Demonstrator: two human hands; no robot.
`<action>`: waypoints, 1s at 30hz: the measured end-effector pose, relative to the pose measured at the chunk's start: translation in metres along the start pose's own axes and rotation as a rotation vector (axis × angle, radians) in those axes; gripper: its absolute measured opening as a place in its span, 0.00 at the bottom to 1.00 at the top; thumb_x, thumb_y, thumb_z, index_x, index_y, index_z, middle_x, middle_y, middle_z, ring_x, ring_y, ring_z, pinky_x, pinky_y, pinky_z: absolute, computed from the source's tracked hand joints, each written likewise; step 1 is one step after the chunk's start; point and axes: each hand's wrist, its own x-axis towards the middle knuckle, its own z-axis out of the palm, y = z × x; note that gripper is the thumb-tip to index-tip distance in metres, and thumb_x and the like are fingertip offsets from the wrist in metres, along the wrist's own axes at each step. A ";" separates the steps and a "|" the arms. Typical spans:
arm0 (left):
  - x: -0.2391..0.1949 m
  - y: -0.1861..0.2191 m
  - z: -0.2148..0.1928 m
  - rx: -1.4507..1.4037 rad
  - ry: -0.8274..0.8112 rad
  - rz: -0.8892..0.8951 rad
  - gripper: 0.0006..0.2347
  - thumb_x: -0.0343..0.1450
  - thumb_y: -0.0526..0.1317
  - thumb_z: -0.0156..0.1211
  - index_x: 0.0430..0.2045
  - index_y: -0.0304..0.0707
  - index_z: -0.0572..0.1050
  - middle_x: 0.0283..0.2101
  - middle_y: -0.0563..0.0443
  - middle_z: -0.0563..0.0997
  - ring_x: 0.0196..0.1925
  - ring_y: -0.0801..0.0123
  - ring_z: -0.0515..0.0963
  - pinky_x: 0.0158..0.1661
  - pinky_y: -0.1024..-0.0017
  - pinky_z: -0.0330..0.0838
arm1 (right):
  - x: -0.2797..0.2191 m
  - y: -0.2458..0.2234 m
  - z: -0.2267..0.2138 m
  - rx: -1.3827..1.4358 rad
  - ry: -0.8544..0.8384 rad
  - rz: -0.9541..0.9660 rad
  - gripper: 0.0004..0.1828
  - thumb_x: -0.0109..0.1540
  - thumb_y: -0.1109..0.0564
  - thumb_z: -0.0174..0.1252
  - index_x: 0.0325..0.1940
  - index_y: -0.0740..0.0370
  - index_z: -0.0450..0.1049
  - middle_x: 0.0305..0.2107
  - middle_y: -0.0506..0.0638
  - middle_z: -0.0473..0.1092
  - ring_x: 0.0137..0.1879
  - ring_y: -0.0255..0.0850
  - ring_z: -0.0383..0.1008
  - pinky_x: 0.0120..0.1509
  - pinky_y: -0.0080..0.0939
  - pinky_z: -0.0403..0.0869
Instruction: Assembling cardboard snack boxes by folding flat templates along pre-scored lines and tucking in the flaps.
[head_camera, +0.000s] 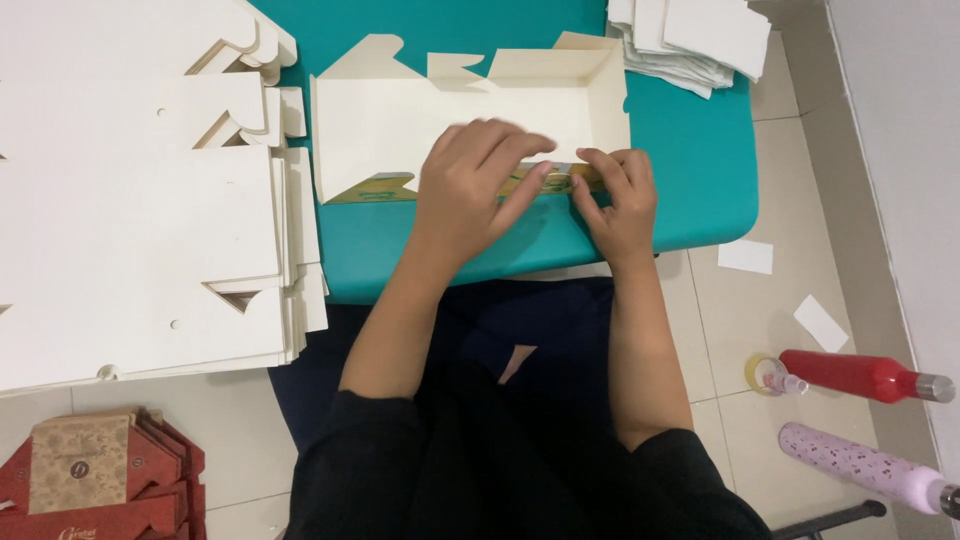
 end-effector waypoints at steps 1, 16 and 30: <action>-0.010 0.005 -0.007 0.001 -0.001 0.000 0.07 0.69 0.44 0.59 0.38 0.49 0.76 0.31 0.61 0.74 0.36 0.72 0.77 0.44 0.70 0.71 | -0.001 0.001 0.000 0.001 0.001 0.001 0.11 0.63 0.61 0.59 0.50 0.59 0.74 0.26 0.45 0.55 0.33 0.41 0.60 0.42 0.39 0.65; -0.060 0.012 -0.029 0.281 -0.016 -0.564 0.05 0.68 0.34 0.61 0.34 0.35 0.77 0.29 0.47 0.81 0.22 0.65 0.80 0.23 0.71 0.70 | -0.002 0.000 0.000 -0.007 0.025 -0.001 0.10 0.63 0.61 0.59 0.49 0.58 0.74 0.25 0.44 0.53 0.31 0.40 0.58 0.40 0.40 0.66; -0.031 0.021 -0.002 0.249 0.070 -0.374 0.03 0.68 0.38 0.60 0.29 0.43 0.74 0.25 0.59 0.68 0.23 0.66 0.78 0.24 0.72 0.71 | -0.003 0.004 0.000 -0.004 -0.024 0.013 0.10 0.63 0.62 0.59 0.48 0.60 0.74 0.26 0.46 0.54 0.32 0.42 0.59 0.39 0.41 0.66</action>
